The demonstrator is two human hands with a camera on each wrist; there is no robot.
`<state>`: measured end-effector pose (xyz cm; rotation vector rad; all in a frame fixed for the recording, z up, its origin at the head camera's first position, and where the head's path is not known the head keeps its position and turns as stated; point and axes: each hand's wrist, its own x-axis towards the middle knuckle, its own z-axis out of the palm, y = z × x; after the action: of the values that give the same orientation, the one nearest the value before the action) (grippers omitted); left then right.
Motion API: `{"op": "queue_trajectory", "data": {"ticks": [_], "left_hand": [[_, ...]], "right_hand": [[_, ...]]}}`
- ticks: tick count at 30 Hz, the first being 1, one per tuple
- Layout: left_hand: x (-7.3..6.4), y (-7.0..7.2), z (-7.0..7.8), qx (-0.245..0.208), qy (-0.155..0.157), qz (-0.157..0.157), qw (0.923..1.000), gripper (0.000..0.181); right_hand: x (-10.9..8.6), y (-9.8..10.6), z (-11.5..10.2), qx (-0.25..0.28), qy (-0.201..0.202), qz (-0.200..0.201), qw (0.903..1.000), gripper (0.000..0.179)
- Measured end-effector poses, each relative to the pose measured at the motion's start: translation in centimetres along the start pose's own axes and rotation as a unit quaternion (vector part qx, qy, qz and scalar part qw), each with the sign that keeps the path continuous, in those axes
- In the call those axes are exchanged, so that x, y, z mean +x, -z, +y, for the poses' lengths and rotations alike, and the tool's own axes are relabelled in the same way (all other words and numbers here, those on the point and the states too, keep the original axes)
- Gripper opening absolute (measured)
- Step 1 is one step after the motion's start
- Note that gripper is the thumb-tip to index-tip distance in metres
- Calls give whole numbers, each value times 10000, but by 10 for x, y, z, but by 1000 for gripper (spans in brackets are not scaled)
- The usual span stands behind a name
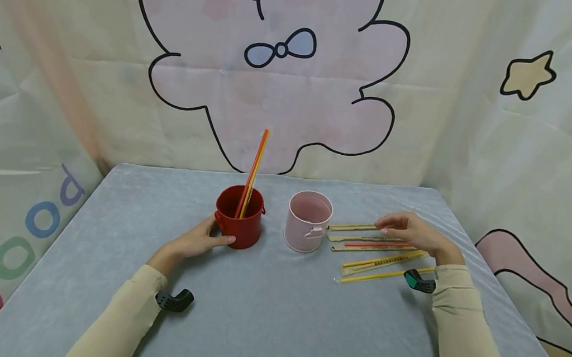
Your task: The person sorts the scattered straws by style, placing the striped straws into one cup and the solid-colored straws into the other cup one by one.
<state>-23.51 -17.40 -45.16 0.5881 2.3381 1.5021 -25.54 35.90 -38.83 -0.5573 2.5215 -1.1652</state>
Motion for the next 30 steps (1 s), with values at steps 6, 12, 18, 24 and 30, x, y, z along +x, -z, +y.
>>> {"op": "queue_trajectory", "data": {"ticks": [6,12,18,24,30], "left_hand": [[-2,4,0,56,47,66,10000,80],[-3,4,3,20,96,24,9999,79],[-1,1,1,-61,178,-28,9998,81],[-1,0,2,-115,253,-27,9996,82],[0,0,2,-76,265,-16,9996,83]], "right_hand": [[5,4,1,-156,-95,-208,9996,30],[3,3,8,-418,-454,-285,9977,28],[-5,5,15,-421,-212,-316,9984,26],[-5,4,18,-583,-88,-387,9975,21],[-2,5,22,-663,-188,-448,9966,20]]}}
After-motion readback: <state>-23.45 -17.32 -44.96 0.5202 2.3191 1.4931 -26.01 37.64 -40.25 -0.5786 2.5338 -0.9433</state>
